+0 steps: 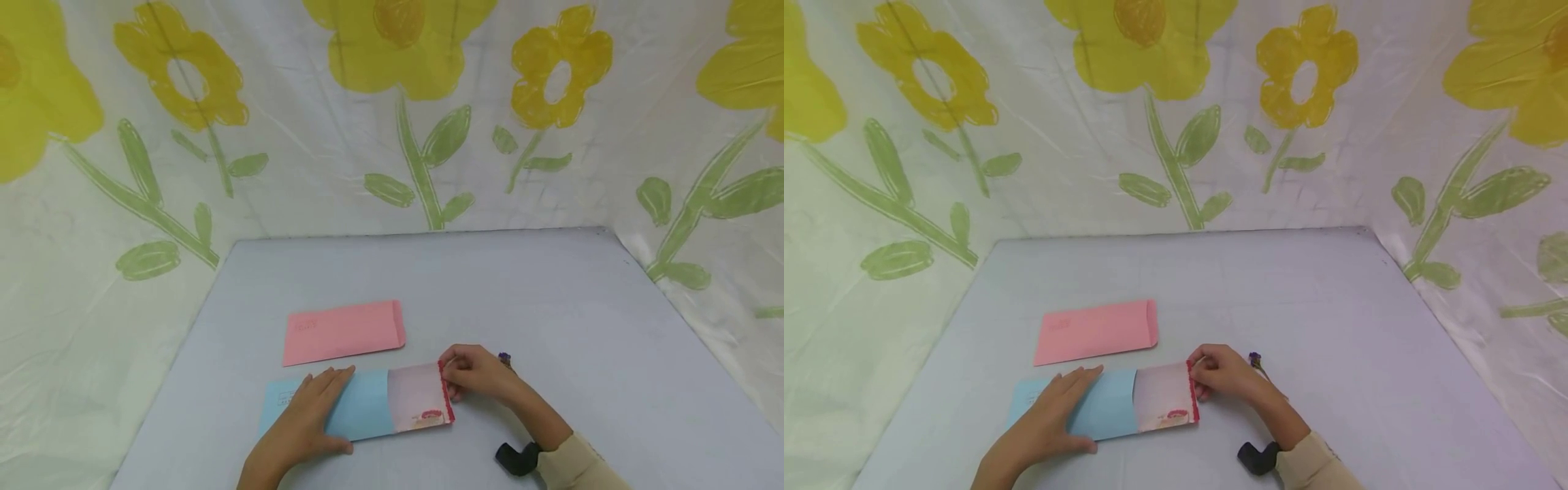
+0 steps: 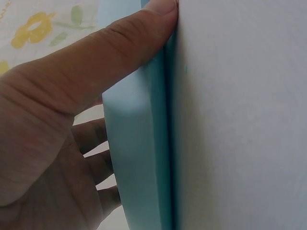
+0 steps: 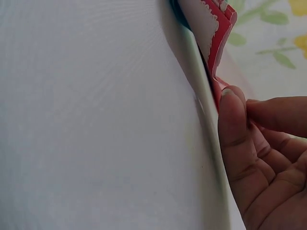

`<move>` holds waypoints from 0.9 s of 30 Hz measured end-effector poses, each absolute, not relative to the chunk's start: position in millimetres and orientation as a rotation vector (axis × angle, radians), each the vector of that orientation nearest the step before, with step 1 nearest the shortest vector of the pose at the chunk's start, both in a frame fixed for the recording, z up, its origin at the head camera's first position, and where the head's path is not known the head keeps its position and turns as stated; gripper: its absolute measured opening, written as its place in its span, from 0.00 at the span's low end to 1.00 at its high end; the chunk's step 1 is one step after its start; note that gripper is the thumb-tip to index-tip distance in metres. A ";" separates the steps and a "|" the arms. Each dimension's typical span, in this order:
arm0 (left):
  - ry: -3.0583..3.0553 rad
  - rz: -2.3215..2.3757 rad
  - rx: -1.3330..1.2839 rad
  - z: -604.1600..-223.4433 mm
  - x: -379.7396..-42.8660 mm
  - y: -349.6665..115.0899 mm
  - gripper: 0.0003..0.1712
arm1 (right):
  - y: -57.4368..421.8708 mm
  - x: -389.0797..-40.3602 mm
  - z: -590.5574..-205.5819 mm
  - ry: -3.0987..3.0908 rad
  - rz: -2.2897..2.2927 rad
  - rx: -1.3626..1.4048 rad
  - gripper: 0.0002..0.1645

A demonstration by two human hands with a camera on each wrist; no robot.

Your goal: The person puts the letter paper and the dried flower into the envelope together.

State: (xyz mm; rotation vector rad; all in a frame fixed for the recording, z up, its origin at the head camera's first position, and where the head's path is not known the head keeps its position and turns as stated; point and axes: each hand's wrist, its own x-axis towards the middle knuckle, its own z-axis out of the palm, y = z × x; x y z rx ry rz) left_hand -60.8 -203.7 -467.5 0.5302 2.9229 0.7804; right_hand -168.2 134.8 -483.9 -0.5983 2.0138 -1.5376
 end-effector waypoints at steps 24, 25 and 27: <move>2.922 0.757 0.517 -465.8 -59.5 -201.3 0.68 | 111.8 -166.3 -490.6 1.929 -1.550 -0.665 0.04; 2.924 0.759 0.519 -465.7 -59.4 -201.4 0.68 | 111.2 -166.0 -490.3 1.929 -1.552 -0.661 0.04; 2.926 0.760 0.518 -465.7 -59.5 -201.2 0.68 | 109.9 -165.3 -490.0 1.925 -1.557 -0.652 0.05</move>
